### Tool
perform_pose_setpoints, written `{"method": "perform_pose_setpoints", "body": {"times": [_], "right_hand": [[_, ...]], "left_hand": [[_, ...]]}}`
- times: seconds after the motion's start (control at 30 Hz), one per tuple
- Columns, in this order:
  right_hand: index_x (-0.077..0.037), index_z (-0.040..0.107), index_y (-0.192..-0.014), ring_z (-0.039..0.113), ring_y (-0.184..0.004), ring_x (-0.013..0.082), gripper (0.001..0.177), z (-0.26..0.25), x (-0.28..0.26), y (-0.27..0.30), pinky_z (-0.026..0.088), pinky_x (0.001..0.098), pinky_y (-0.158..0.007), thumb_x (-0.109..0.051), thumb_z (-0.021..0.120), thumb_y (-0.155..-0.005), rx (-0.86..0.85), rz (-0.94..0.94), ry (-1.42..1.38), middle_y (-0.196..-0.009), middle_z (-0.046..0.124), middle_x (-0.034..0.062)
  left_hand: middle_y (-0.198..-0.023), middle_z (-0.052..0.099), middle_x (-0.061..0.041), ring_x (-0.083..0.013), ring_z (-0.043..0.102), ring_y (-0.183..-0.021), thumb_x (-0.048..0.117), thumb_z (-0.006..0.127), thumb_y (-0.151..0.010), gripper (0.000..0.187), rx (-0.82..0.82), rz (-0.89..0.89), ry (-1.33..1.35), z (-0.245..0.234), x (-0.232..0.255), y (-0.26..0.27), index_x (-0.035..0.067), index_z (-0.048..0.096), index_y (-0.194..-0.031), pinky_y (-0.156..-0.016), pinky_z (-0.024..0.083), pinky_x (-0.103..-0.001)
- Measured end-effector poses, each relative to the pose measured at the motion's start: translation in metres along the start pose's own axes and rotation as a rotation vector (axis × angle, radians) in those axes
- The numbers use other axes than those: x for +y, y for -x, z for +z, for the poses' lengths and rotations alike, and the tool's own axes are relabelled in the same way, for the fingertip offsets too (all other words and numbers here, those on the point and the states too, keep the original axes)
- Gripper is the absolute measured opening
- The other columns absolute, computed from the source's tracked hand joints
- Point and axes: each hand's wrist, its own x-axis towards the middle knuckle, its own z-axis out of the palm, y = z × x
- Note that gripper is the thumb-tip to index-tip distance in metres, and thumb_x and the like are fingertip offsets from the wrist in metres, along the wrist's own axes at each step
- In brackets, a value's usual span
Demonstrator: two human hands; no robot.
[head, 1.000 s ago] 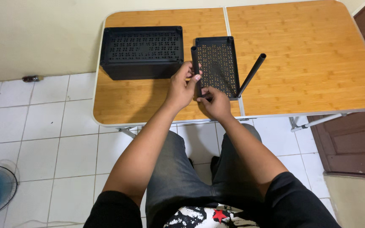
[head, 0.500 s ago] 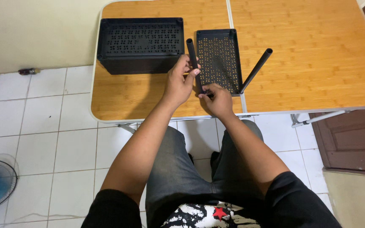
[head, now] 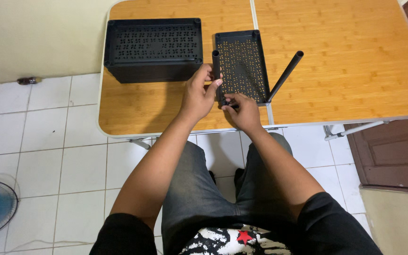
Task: The person assembles a black plastic tray by inserting four black cylindrical legs into the tray's corner holes. The person retrieves each leg from a larger black plastic container and secures them one by one into the tray on the table.
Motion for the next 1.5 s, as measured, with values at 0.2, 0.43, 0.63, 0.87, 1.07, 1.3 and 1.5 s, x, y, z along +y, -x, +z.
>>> {"method": "perform_pose_setpoints", "body": {"times": [0.2, 0.43, 0.63, 0.87, 1.07, 1.3, 1.5], "right_hand": [[-0.006, 0.075, -0.111, 0.076, -0.084, 0.0245, 0.035, 0.004, 0.002, 0.001, 0.06, 0.034, -0.074, -0.011, 0.086, -0.079, 0.007, 0.066, -0.027, -0.096, 0.075, 0.0118], [-0.004, 0.074, -0.105, 0.074, -0.084, 0.029, 0.033, 0.003, 0.008, 0.0, 0.057, 0.0356, -0.075, -0.013, 0.087, -0.075, 0.0, 0.0, 0.019, -0.096, 0.074, 0.0128], [-0.005, 0.075, -0.103, 0.073, -0.081, 0.031, 0.027, 0.005, 0.011, -0.001, 0.056, 0.0383, -0.073, -0.016, 0.084, -0.081, -0.004, 0.025, 0.025, -0.096, 0.073, 0.0137], [-0.002, 0.07, -0.098, 0.07, -0.078, 0.0359, 0.02, 0.006, 0.02, -0.009, 0.054, 0.0415, -0.069, -0.013, 0.078, -0.083, -0.044, -0.033, -0.005, -0.091, 0.071, 0.0172], [-0.005, 0.071, -0.099, 0.068, -0.062, 0.0322, 0.017, 0.005, 0.029, -0.017, 0.051, 0.0413, -0.061, -0.013, 0.07, -0.084, -0.146, 0.117, -0.023, -0.073, 0.068, 0.0173], [-0.008, 0.074, -0.089, 0.067, -0.06, 0.0317, 0.014, 0.001, 0.026, -0.019, 0.051, 0.0415, -0.059, -0.019, 0.072, -0.082, -0.153, 0.115, 0.047, -0.068, 0.068, 0.0152], [-0.01, 0.074, -0.087, 0.069, -0.062, 0.0319, 0.012, 0.003, 0.027, -0.019, 0.051, 0.0417, -0.058, -0.02, 0.073, -0.08, -0.138, 0.11, 0.029, -0.07, 0.069, 0.0141]], "left_hand": [[-0.107, 0.07, -0.004, -0.0126, 0.07, -0.102, 0.0, 0.065, -0.099, 0.019, 0.004, 0.026, 0.149, 0.004, -0.004, 0.001, 0.004, 0.058, -0.117, -0.076, 0.059, -0.025], [-0.108, 0.069, -0.004, -0.0129, 0.071, -0.105, -0.001, 0.064, -0.099, 0.022, -0.003, -0.029, 0.205, 0.007, -0.012, 0.002, 0.004, 0.056, -0.119, -0.077, 0.058, -0.025], [-0.106, 0.073, -0.006, -0.0148, 0.074, -0.099, 0.001, 0.067, -0.098, 0.019, -0.03, -0.021, 0.071, 0.005, -0.008, 0.001, 0.005, 0.057, -0.114, -0.073, 0.061, -0.027], [-0.102, 0.07, -0.013, -0.0277, 0.075, -0.09, 0.001, 0.069, -0.094, 0.027, -0.082, 0.111, -0.103, 0.016, 0.001, 0.0, 0.004, 0.053, -0.115, -0.077, 0.059, -0.036], [-0.105, 0.072, -0.012, -0.0243, 0.073, -0.1, -0.006, 0.057, -0.096, 0.025, -0.11, 0.044, 0.03, 0.032, 0.0, -0.005, 0.003, 0.052, -0.119, -0.087, 0.057, -0.036], [-0.105, 0.051, -0.002, -0.0115, 0.051, -0.098, -0.01, 0.049, -0.097, 0.024, -0.035, -0.016, 0.524, 0.06, -0.02, -0.013, 0.006, 0.052, -0.113, -0.091, 0.046, -0.028], [-0.1, 0.046, 0.001, -0.008, 0.046, -0.092, -0.004, 0.059, -0.094, 0.02, 0.071, 0.004, 0.606, 0.067, -0.038, -0.009, 0.008, 0.048, -0.105, -0.084, 0.043, -0.025]]}}
